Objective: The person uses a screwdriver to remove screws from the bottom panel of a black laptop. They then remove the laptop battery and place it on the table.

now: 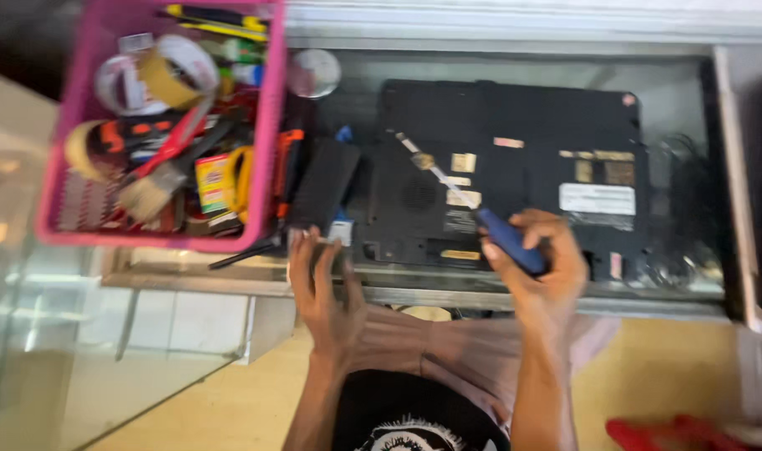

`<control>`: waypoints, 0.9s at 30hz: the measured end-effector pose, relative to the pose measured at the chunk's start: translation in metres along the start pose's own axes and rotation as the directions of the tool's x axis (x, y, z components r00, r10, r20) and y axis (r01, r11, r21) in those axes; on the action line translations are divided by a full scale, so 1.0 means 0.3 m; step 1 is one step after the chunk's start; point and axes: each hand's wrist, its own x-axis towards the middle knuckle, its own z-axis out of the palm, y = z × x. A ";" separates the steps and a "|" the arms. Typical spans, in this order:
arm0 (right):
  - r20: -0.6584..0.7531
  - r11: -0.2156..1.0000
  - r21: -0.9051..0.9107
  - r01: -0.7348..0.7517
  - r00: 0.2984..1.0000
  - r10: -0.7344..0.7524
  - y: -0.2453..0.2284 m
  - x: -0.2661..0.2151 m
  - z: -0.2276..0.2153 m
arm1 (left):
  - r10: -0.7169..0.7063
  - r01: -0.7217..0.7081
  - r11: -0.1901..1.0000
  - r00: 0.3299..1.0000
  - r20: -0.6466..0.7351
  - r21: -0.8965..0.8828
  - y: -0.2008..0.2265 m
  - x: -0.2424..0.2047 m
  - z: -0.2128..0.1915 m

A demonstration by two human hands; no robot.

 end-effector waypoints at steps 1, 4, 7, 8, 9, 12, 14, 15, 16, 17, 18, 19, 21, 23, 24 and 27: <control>-0.025 1.000 -0.018 -0.006 1.000 0.005 -0.045 0.005 -0.045 | 0.006 -0.005 1.000 1.000 0.021 -0.023 0.031 -0.018 0.001; -0.125 0.979 -0.204 0.018 0.991 -0.044 -0.167 0.001 -0.186 | 0.077 -0.041 0.989 0.965 0.251 -0.144 0.109 -0.101 0.031; -0.251 0.928 -0.335 0.163 0.934 -0.255 -0.241 0.006 -0.293 | 0.148 -0.109 0.974 0.970 0.193 -0.201 0.127 -0.176 0.118; -0.296 0.938 -0.316 0.142 0.925 -0.239 -0.257 0.008 -0.315 | 0.142 -0.120 0.983 0.976 0.163 -0.137 0.123 -0.177 0.132; -0.339 0.948 -0.294 0.122 0.914 -0.223 -0.275 0.010 -0.336 | 0.136 -0.127 0.989 0.982 0.131 -0.072 0.119 -0.176 0.145; -0.365 0.893 -0.370 0.257 0.843 -0.394 -0.231 0.030 -0.444 | 0.172 -0.172 0.985 0.979 0.110 -0.013 0.113 -0.182 0.160; -0.472 0.911 -0.363 0.198 0.804 -0.362 -0.195 0.001 -0.545 | 0.194 -0.195 0.981 0.972 0.135 -0.006 0.108 -0.186 0.152; -0.567 0.926 -0.345 0.153 0.752 -0.336 -0.176 -0.014 -0.594 | 0.215 -0.218 0.976 0.965 0.149 0.004 0.103 -0.183 0.149; -0.573 0.925 -0.350 0.147 0.747 -0.336 -0.188 -0.024 -0.611 | 0.220 -0.222 0.975 0.963 0.156 -0.003 0.104 -0.183 0.146; -0.498 0.884 -0.454 0.111 0.791 -0.355 -0.202 -0.034 -0.628 | 0.210 -0.210 0.977 0.963 0.172 -0.016 0.104 -0.183 0.142; -0.416 0.827 -0.555 0.087 0.833 -0.366 -0.214 -0.041 -0.647 | 0.200 -0.198 0.980 0.963 0.182 -0.029 0.106 -0.184 0.145; -0.419 0.824 -0.560 0.085 0.829 -0.371 -0.245 -0.028 -0.613 | 0.204 -0.201 0.979 0.962 0.182 -0.037 0.114 -0.187 0.140; -0.235 0.776 -0.612 0.154 0.901 -0.364 -0.299 0.009 -0.541 | 0.160 -0.154 0.987 0.970 0.182 -0.048 0.124 -0.179 0.137; -0.174 0.757 -0.620 0.205 0.906 -0.387 -0.313 0.039 -0.529 | 0.118 -0.099 0.987 0.980 0.161 -0.124 0.148 -0.175 0.140; -0.112 0.743 -0.619 0.254 0.908 -0.403 -0.316 0.049 -0.518 | 0.074 -0.045 0.981 0.986 0.146 -0.191 0.155 -0.174 0.132; -0.039 0.715 -0.650 0.257 0.929 -0.369 -0.340 0.076 -0.507 | 0.207 -0.193 0.946 0.978 0.026 -0.261 0.161 -0.184 0.161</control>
